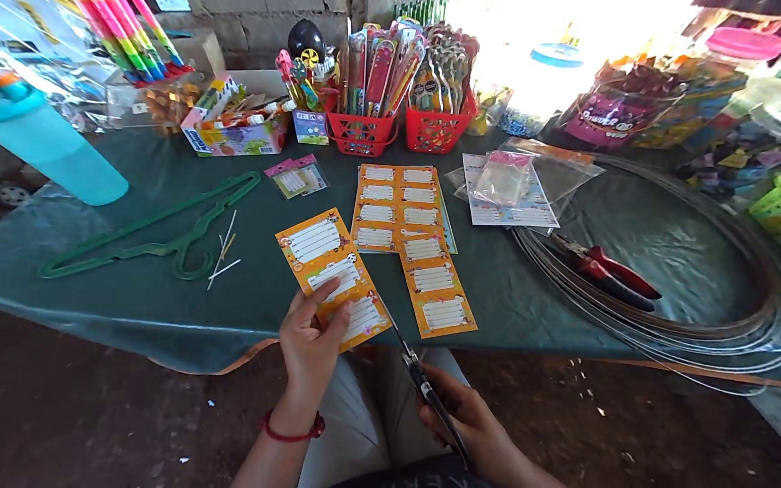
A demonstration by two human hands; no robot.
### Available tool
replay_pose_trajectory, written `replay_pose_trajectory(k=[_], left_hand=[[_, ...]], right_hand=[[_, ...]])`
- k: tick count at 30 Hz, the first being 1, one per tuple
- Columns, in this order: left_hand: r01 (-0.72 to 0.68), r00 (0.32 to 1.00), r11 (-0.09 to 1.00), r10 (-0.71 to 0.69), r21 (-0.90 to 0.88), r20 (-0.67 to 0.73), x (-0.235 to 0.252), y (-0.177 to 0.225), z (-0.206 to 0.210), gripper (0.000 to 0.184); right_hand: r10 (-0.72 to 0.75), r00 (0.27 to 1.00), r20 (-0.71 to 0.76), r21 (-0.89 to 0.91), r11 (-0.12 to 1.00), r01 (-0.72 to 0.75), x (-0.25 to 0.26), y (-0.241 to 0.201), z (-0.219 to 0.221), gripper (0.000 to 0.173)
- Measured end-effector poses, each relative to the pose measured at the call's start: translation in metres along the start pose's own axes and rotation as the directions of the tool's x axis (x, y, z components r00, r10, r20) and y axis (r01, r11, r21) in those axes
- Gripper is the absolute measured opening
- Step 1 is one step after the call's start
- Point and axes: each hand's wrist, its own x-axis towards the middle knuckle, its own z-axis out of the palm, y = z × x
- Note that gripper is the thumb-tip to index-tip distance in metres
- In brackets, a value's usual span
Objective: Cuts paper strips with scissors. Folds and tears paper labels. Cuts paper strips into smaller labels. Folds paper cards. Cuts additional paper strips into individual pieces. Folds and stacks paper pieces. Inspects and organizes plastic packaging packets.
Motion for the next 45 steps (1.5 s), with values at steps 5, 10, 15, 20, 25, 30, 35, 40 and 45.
replay_pose_trajectory(k=[5, 10, 15, 20, 25, 30, 35, 40, 45], left_hand=[[0.069, 0.997, 0.997, -0.068, -0.036, 0.026, -0.004, 0.004, 0.002, 0.032], [0.074, 0.995, 0.996, -0.071, -0.046, 0.064, -0.007, 0.007, 0.008, 0.032], [0.073, 0.995, 0.995, -0.068, -0.068, 0.068, -0.007, 0.007, 0.012, 0.033], [0.080, 0.995, 0.994, -0.076, -0.068, 0.065, -0.007, 0.007, 0.014, 0.033], [0.098, 0.993, 0.992, -0.093, -0.073, 0.079, -0.008, 0.009, 0.013, 0.033], [0.102, 0.989, 0.992, -0.093, -0.080, 0.115, -0.013, 0.011, 0.015, 0.033], [0.097, 0.989, 0.992, -0.087, -0.082, 0.118, -0.013, 0.010, 0.017, 0.033], [0.098, 0.988, 0.992, -0.087, -0.083, 0.125, -0.013, 0.011, 0.019, 0.033], [0.104, 0.988, 0.991, -0.093, -0.087, 0.125, -0.013, 0.012, 0.019, 0.033]], right_hand=[[-0.001, 1.000, -0.006, 0.035, 0.999, 0.001, -0.001, -0.001, 0.001, 0.059], [-0.022, 0.999, -0.028, 0.041, 0.999, 0.023, 0.000, -0.001, 0.001, 0.058], [-0.039, 0.998, -0.043, 0.036, 0.999, 0.040, 0.000, -0.001, 0.000, 0.056], [-0.048, 0.998, -0.051, 0.024, 0.998, 0.049, 0.000, 0.001, 0.000, 0.053], [-0.036, 0.998, -0.054, 0.050, 0.998, 0.039, 0.000, 0.000, 0.000, 0.055], [-0.069, 0.996, -0.062, 0.061, 0.995, 0.073, 0.002, -0.001, 0.000, 0.057], [-0.091, 0.993, -0.081, 0.058, 0.994, 0.096, 0.003, -0.001, 0.001, 0.053], [-0.125, 0.988, -0.086, 0.045, 0.991, 0.129, 0.004, 0.002, 0.000, 0.051], [-0.117, 0.989, -0.091, 0.040, 0.992, 0.121, 0.004, 0.001, 0.000, 0.052]])
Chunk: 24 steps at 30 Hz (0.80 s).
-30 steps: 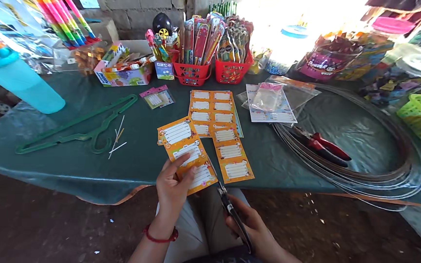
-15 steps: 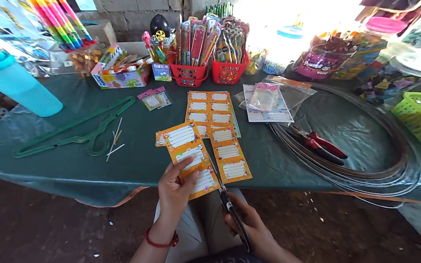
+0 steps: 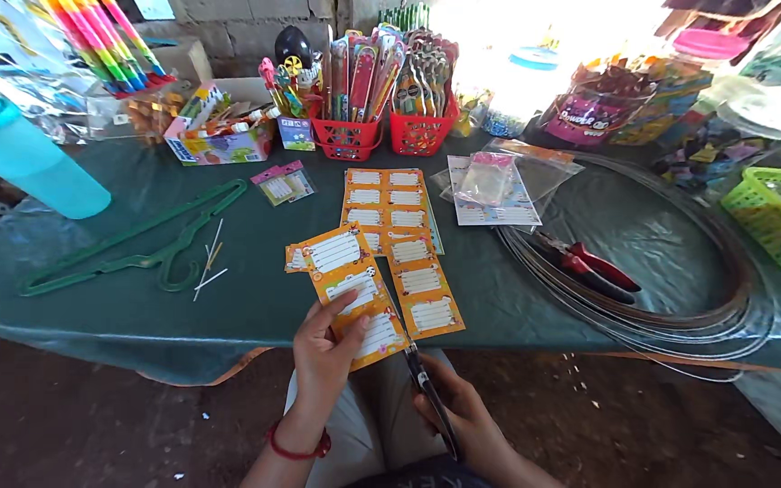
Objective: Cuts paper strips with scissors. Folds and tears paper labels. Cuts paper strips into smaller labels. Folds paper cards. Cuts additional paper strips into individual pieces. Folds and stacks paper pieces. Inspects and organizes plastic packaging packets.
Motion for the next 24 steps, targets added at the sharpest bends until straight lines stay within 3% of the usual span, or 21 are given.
replay_pose_trajectory(k=[13, 18, 24], left_hand=[[0.024, 0.999, 1.000, -0.024, -0.016, 0.021, -0.009, 0.004, 0.000, 0.033], [-0.003, 0.999, 0.998, 0.007, -0.068, 0.050, -0.001, 0.003, -0.008, 0.046], [0.058, 0.998, 0.998, -0.058, -0.039, -0.003, 0.014, 0.009, -0.017, 0.038]], right_hand=[[-0.018, 0.999, -0.033, -0.018, 1.000, 0.018, 0.004, -0.002, 0.005, 0.051], [-0.021, 1.000, -0.017, -0.007, 1.000, 0.020, 0.003, -0.001, 0.004, 0.052], [-0.003, 1.000, -0.016, -0.003, 1.000, 0.003, 0.001, -0.003, 0.008, 0.055]])
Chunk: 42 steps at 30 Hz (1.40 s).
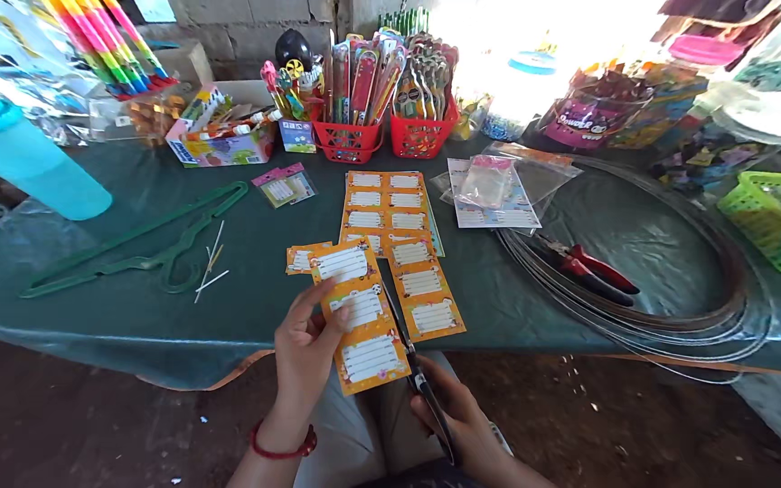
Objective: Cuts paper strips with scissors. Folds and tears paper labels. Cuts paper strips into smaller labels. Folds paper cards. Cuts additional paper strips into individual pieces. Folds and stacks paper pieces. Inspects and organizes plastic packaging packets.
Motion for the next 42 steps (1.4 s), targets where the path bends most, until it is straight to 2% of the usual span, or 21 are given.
replay_pose_trajectory(k=[13, 20, 28, 32, 34, 38, 42], left_hand=[[-0.054, 0.999, 0.998, 0.055, 0.015, -0.004, -0.011, 0.002, 0.002, 0.039], [0.083, 0.996, 0.987, -0.084, -0.138, -0.001, -0.009, 0.005, 0.001, 0.042], [0.000, 1.000, 0.999, -0.001, -0.048, -0.017, -0.010, 0.003, -0.001, 0.039], [0.203, 0.978, 0.959, -0.209, -0.198, -0.007, -0.005, 0.012, -0.003, 0.034], [0.246, 0.968, 0.941, -0.252, -0.235, 0.004, -0.002, 0.014, -0.004, 0.032], [0.096, 0.995, 0.993, -0.097, -0.062, -0.012, -0.006, 0.006, -0.003, 0.035], [-0.024, 1.000, 0.999, 0.024, 0.042, 0.000, -0.007, 0.004, -0.004, 0.034]], right_hand=[[-0.075, 0.997, 0.005, 0.020, 0.997, 0.075, 0.008, 0.002, 0.005, 0.052], [-0.037, 0.999, 0.018, 0.043, 0.998, 0.036, 0.011, -0.005, 0.010, 0.054], [-0.021, 0.999, 0.033, 0.044, 0.999, 0.020, 0.013, -0.009, 0.010, 0.053], [-0.021, 0.999, 0.042, 0.012, 1.000, 0.020, 0.014, -0.012, 0.009, 0.053], [-0.016, 0.999, 0.049, -0.005, 1.000, 0.017, 0.015, -0.013, 0.009, 0.054], [0.010, 1.000, 0.029, 0.003, 1.000, -0.010, 0.017, -0.015, 0.012, 0.051], [0.007, 0.999, 0.032, -0.013, 1.000, -0.006, 0.020, -0.015, 0.010, 0.051]])
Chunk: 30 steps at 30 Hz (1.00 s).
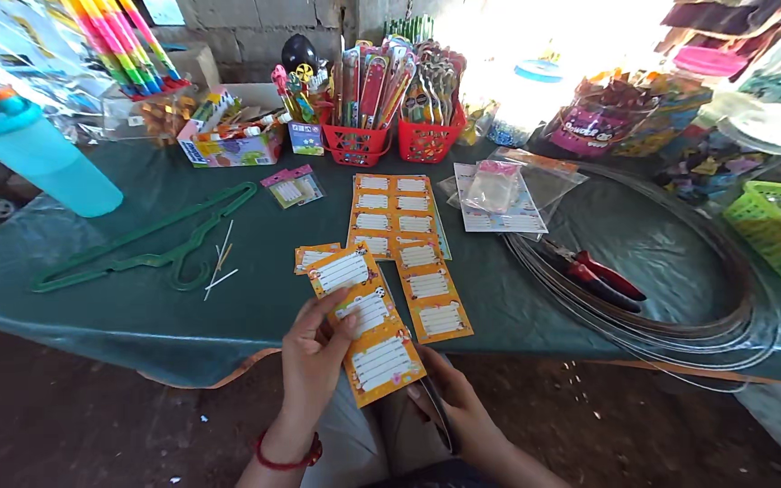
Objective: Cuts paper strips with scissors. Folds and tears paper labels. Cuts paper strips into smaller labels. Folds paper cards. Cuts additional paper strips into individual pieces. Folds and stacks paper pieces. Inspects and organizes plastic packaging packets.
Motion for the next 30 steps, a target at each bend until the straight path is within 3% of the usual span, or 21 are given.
replay_pose_trajectory(k=[30], left_hand=[[0.004, 0.999, 1.000, -0.004, -0.002, 0.042, 0.0008, -0.0017, -0.0046, 0.039]], right_hand=[[0.004, 1.000, 0.002, 0.007, 1.000, -0.004, 0.0010, 0.0034, -0.0057, 0.049]])
